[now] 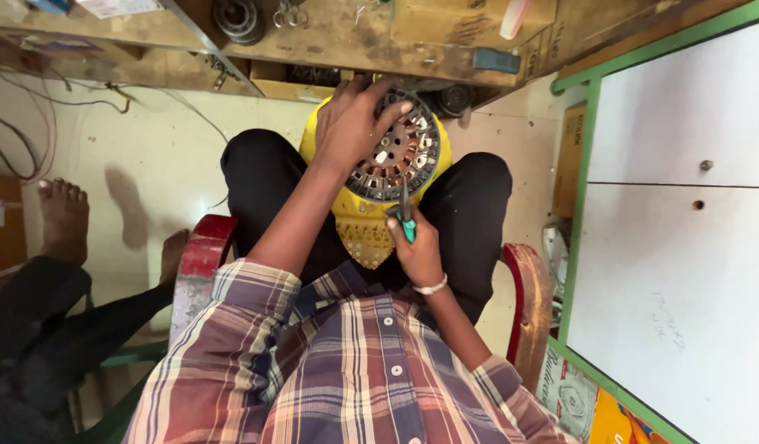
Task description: The person uses pliers to pull and remove copper wire coils from the slots of a yellow motor stator. The person works methodically around the circular component, extracting the wire and placing the removed pieces on the nearby workbench.
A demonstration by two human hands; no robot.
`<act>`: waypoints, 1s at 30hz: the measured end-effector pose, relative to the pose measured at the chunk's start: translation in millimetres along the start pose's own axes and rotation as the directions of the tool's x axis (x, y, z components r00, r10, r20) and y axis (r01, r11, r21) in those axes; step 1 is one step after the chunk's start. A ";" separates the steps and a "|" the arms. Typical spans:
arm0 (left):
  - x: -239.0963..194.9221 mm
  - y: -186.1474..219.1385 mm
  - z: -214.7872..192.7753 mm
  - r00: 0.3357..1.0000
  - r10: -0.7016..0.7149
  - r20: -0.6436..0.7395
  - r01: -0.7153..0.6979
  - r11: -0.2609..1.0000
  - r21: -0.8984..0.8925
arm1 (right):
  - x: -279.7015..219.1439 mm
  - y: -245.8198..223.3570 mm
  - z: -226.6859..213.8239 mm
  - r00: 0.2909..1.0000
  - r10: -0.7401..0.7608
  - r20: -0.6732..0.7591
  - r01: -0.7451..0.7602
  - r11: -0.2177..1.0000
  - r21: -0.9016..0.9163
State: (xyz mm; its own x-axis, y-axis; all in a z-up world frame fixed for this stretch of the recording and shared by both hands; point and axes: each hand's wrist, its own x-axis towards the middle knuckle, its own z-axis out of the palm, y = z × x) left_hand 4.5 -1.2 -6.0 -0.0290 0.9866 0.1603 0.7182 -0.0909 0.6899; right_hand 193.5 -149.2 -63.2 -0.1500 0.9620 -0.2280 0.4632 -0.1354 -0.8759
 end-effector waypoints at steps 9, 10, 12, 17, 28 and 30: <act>-1.5 -1.0 1.0 1.000 -0.007 0.019 0.007 1.000 -0.010 | -9.8 -46.0 -21.9 0.803 0.139 0.579 -0.590 0.316 0.743; -0.6 -1.2 2.3 1.000 0.000 0.016 0.000 1.000 -0.010 | -10.5 -46.6 -22.4 0.813 0.123 0.569 -0.578 0.286 0.764; 0.3 -2.9 3.6 1.000 0.000 0.022 0.000 1.000 -0.003 | -12.5 -42.4 -19.5 0.820 0.044 0.571 -0.567 0.199 0.799; 0.2 -2.2 3.6 1.000 0.009 0.008 -0.009 1.000 0.011 | -16.0 -9.0 2.3 0.772 -0.323 0.547 -0.627 -0.250 0.738; 1.2 3.9 0.2 0.999 -0.046 0.014 0.046 0.999 0.005 | -8.5 6.3 -13.5 0.681 -0.446 0.582 -0.730 -0.346 0.589; 0.0 1.9 1.1 1.000 -0.017 -0.022 0.016 0.999 -0.028 | -12.2 -5.7 -20.6 0.697 -0.279 0.660 -0.713 -0.179 0.678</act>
State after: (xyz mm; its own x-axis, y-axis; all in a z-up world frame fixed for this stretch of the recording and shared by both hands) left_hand 6.6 -1.2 -5.4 -0.0566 0.9848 0.1642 0.6982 -0.0786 0.7116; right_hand 210.6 -155.3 -46.7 -0.8104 0.5523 -0.1954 -0.5680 -0.8225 0.0312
